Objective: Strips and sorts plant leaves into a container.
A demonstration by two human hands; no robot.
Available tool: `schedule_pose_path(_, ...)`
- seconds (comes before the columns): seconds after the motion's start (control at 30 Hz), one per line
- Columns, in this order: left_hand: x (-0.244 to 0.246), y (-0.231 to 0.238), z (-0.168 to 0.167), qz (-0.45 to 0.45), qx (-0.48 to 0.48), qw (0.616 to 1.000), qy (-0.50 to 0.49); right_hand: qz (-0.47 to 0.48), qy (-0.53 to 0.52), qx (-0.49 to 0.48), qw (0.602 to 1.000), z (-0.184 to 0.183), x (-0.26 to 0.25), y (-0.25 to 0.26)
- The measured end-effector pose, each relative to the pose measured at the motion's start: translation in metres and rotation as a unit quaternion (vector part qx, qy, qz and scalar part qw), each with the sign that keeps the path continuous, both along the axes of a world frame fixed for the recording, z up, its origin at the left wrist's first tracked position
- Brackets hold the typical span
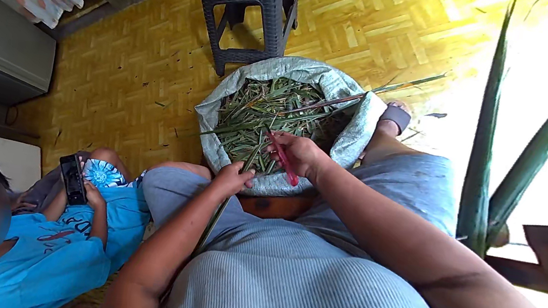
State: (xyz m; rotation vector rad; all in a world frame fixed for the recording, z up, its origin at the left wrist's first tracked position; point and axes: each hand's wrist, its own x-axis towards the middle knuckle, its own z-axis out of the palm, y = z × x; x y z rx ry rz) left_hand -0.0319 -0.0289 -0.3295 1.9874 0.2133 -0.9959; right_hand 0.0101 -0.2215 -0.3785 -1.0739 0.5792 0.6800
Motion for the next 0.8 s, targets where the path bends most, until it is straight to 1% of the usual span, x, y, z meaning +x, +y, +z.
schedule_pose_path(0.07,-0.006,0.006,0.003,0.036,-0.050,0.997,0.045,-0.009,-0.005,0.001,1.000,0.000,0.002,-0.006)
schedule_pose_path(0.17,-0.010,0.012,0.004,0.067,-0.070,0.991,0.088,-0.013,-0.015,-0.009,1.000,-0.002,0.004,-0.008)
schedule_pose_path(0.23,-0.010,0.012,0.003,0.086,-0.053,0.991,0.083,0.018,-0.070,-0.081,0.994,-0.002,0.001,-0.006)
schedule_pose_path(0.27,-0.009,0.010,0.002,0.088,-0.027,0.993,0.070,0.056,-0.118,-0.141,0.981,-0.001,-0.002,-0.004)
schedule_pose_path(0.33,-0.003,0.004,0.002,0.055,0.049,0.997,0.035,0.158,-0.209,-0.254,0.931,0.004,-0.009,0.000)
schedule_pose_path(0.4,0.005,-0.002,-0.001,0.000,0.118,0.993,-0.002,0.244,-0.295,-0.308,0.871,0.012,-0.021,0.009)
schedule_pose_path(0.43,0.010,-0.004,-0.002,-0.023,0.138,0.990,-0.019,0.273,-0.336,-0.326,0.841,0.016,-0.028,0.014)
schedule_pose_path(0.47,0.014,-0.006,-0.003,-0.042,0.152,0.987,-0.032,0.291,-0.371,-0.340,0.814,0.018,-0.034,0.019)
schedule_pose_path(0.5,0.017,-0.008,-0.005,-0.058,0.166,0.984,-0.043,0.299,-0.390,-0.348,0.798,0.018,-0.039,0.024)
schedule_pose_path(0.57,0.022,-0.012,-0.006,-0.079,0.185,0.978,-0.060,0.299,-0.401,-0.358,0.789,0.020,-0.046,0.029)
schedule_pose_path(0.67,0.023,-0.016,-0.003,-0.094,0.199,0.973,-0.071,0.321,-0.383,-0.385,0.776,0.022,-0.042,0.028)
schedule_pose_path(0.8,0.021,-0.018,-0.001,-0.114,0.208,0.967,-0.089,0.346,-0.379,-0.449,0.731,0.007,-0.031,0.020)
